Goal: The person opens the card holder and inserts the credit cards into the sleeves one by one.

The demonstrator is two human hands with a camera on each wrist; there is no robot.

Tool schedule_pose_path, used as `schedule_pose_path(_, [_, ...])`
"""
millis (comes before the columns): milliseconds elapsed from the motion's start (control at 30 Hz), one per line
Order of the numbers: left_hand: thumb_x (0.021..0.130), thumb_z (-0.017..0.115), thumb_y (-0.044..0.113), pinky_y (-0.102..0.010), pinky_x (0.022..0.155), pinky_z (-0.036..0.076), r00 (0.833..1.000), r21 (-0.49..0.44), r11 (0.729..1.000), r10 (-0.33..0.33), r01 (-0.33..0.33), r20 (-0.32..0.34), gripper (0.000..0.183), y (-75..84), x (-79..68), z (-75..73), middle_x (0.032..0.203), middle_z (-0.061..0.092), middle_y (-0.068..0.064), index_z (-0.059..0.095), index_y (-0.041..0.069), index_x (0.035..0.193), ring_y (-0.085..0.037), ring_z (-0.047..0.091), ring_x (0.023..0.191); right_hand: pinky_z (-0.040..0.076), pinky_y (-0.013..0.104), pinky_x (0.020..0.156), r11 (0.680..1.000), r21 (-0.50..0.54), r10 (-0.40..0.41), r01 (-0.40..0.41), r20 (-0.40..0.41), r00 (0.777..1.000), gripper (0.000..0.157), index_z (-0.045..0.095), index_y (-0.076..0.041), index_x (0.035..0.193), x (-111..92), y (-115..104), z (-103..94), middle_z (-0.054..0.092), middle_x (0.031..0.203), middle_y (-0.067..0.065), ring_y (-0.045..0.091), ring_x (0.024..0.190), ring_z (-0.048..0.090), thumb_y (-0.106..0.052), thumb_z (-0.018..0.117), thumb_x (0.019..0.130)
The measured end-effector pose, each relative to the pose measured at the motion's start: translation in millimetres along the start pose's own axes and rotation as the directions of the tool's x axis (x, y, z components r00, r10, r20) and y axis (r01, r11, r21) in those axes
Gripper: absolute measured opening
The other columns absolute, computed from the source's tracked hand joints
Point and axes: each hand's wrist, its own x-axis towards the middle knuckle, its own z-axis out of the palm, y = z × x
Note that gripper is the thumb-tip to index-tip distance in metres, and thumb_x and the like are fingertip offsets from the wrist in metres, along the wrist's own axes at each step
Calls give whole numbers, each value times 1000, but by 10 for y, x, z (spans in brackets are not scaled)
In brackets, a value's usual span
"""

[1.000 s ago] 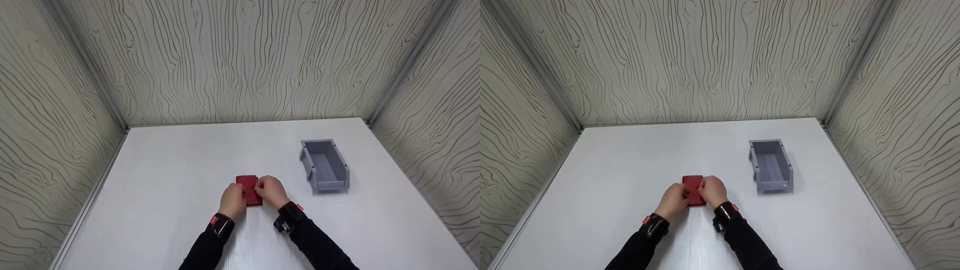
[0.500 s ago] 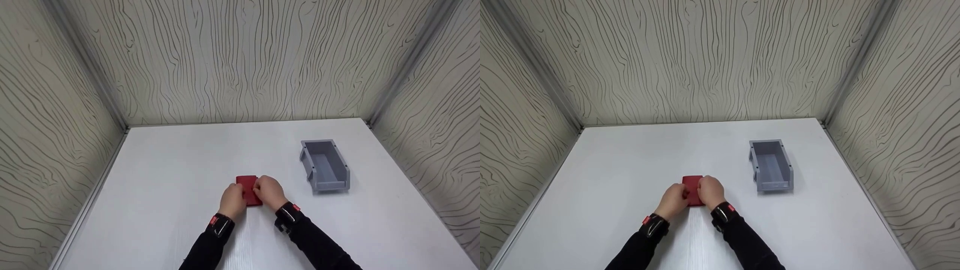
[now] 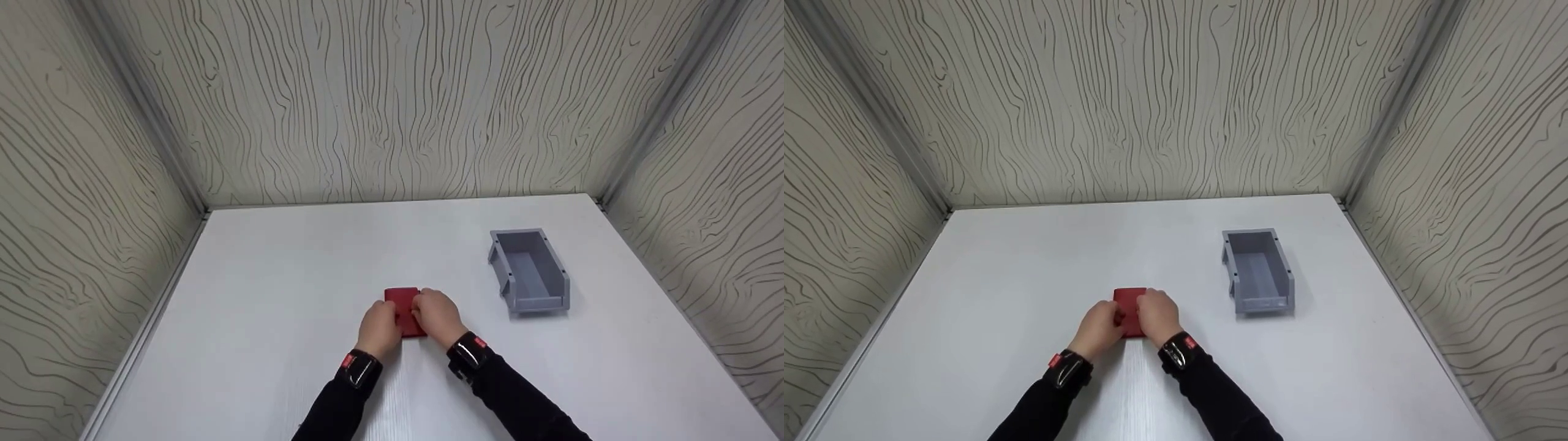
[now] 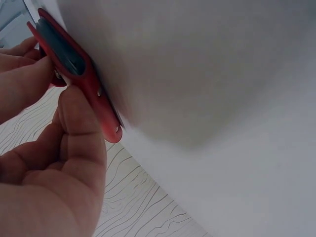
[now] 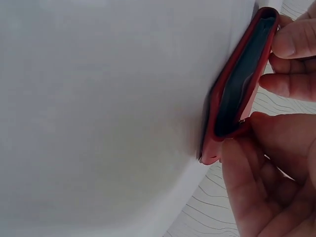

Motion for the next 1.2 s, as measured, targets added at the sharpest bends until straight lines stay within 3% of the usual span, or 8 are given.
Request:
schedule_pose_path(500, [69, 73, -3, -43, 65, 47, 999, -9, 1000, -25, 25, 20, 18, 7, -6, 0, 73, 53, -8, 57, 3, 73, -28, 56, 68, 46, 35, 60, 981, -94, -170, 169, -2, 986, 15, 69, -9, 69, -43, 20, -16, 56, 71, 5, 24, 66, 56, -6, 68, 83])
schedule_pose_path(1200, [69, 72, -3, -44, 62, 47, 1000, 16, 1000, -18, 18, 1, 22, 10, -29, -4, 73, 52, -9, 52, 6, 72, -28, 56, 66, 48, 36, 57, 978, -93, -189, 185, -36, 981, 13, 68, -3, 85, -150, 12, 3, 54, 81, 6, 24, 70, 54, -14, 67, 92])
